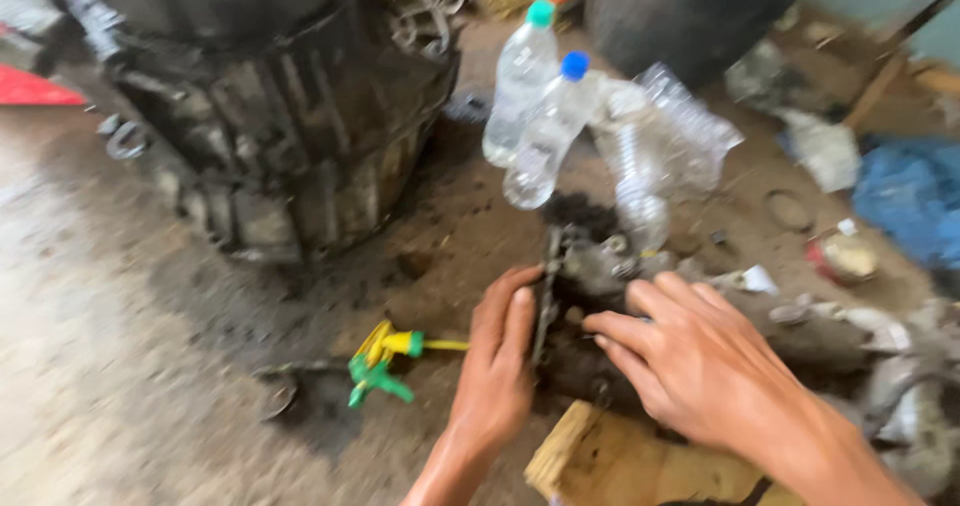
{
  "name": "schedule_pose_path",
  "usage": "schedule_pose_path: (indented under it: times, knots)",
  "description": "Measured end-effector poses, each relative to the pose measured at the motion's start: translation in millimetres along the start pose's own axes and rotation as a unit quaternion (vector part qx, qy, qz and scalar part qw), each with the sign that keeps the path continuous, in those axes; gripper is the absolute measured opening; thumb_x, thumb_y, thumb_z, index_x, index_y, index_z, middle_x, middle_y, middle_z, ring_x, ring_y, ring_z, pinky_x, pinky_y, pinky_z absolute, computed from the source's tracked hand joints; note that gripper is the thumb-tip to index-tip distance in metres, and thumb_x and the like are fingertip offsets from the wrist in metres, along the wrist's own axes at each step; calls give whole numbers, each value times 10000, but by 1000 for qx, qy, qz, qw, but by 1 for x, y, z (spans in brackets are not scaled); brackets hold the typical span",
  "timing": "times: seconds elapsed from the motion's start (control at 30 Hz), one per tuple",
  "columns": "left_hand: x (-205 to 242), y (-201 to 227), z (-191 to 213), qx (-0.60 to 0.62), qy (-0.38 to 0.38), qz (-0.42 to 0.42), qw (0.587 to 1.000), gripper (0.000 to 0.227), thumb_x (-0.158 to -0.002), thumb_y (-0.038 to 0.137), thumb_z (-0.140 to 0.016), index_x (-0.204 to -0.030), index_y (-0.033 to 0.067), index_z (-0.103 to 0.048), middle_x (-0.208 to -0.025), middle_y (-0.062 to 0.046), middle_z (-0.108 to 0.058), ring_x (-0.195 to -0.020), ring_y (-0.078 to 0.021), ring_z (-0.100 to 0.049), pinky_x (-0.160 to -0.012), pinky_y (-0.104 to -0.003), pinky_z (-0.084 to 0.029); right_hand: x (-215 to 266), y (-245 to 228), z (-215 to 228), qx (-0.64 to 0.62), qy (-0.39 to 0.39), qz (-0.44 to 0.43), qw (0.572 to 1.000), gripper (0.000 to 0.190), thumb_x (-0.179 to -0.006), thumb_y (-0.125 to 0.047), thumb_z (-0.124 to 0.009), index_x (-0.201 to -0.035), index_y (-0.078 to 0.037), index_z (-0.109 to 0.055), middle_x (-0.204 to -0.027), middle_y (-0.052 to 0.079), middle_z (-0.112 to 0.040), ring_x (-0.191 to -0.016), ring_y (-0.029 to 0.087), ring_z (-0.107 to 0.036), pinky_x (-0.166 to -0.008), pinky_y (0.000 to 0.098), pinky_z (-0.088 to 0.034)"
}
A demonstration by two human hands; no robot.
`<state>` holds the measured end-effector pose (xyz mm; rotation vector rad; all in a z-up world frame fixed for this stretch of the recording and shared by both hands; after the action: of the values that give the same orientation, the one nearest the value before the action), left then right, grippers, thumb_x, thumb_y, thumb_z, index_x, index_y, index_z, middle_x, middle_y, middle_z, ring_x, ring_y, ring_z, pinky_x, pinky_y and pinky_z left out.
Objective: The person cleans a disassembled engine cylinder head using a white cloth. They wipe the surface and crevices of the metal part, which is resting on a wooden block in a cluttered workshop.
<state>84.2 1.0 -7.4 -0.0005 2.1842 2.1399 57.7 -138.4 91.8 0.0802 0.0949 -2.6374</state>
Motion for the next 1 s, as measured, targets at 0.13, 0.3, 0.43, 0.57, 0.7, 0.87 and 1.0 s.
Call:
schedule_pose_path:
  times: [0.13, 0.3, 0.43, 0.57, 0.7, 0.87, 1.0]
  knots:
    - [-1, -1, -3, 16, -4, 26, 1000, 406, -1063, 306, -394, -1334, 104, -617, -1428, -101, -583, -1381, -249, -499, -1137, -356, -357, -20, 33, -15, -40, -205, 13, 978, 289, -883, -278, -707, -1131, -148, -776, -877, 62, -612, -916, 260, -594, -816, 415, -482]
    - [-5, 3, -3, 8, -3, 1, 1000, 406, -1067, 305, -394, -1340, 93, -605, -1419, -107, -594, -1365, -251, -516, -1131, -354, -368, -29, 17, 3, -58, -118, 150, 980, 284, -825, -191, -723, -1087, -86, -747, -925, 132, -603, -903, 306, -598, -757, 407, -501]
    - [-2, 1, -1, 2, 8, -6, 1000, 405, -1072, 309, -401, -1336, 84, -611, -1414, -115, -585, -1361, -254, -520, -1131, -355, -371, -17, 23, -2, -95, -125, 75, 985, 315, -841, -197, -720, -1130, -76, -747, -876, 114, -593, -829, 303, -593, -697, 426, -493]
    - [-2, -2, -4, 24, 7, 18, 1000, 407, -1060, 314, -403, -1331, 99, -618, -1410, -101, -596, -1351, -248, -527, -1120, -349, -374, -7, 34, -17, -95, -150, 1, 984, 347, -876, -214, -704, -1208, -121, -746, -887, 93, -579, -854, 262, -602, -741, 396, -505]
    - [-4, -3, -3, 8, 6, 6, 1000, 398, -1062, 311, -419, -1332, 100, -622, -1412, -104, -602, -1355, -251, -527, -1131, -351, -371, -6, 23, -6, -75, -116, 129, 982, 262, -887, -210, -711, -1130, -127, -757, -912, 70, -578, -918, 258, -603, -773, 377, -503]
    - [-3, -2, -2, 12, 10, 3, 1000, 397, -1067, 317, -423, -1333, 100, -621, -1431, -109, -582, -1378, -257, -508, -1140, -358, -361, -18, 10, -3, -42, -158, 152, 975, 222, -872, -181, -718, -1072, -88, -744, -899, 83, -564, -900, 269, -599, -747, 405, -496]
    - [-3, -4, -1, 5, 17, 5, 1000, 403, -1064, 322, -418, -1332, 108, -628, -1414, -105, -606, -1357, -257, -523, -1136, -357, -367, -4, -8, 11, -56, -78, 133, 986, 323, -804, -122, -717, -1115, -35, -739, -870, 126, -542, -815, 303, -571, -670, 408, -494]
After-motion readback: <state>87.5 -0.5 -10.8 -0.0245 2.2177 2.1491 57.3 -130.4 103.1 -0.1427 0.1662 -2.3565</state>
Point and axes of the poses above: each hand's wrist, its own x-axis away from the middle knuckle, its own z-axis out of the back of the hand, y = z × x, the point moved 9 cm from there along -x, towards the middle knuckle
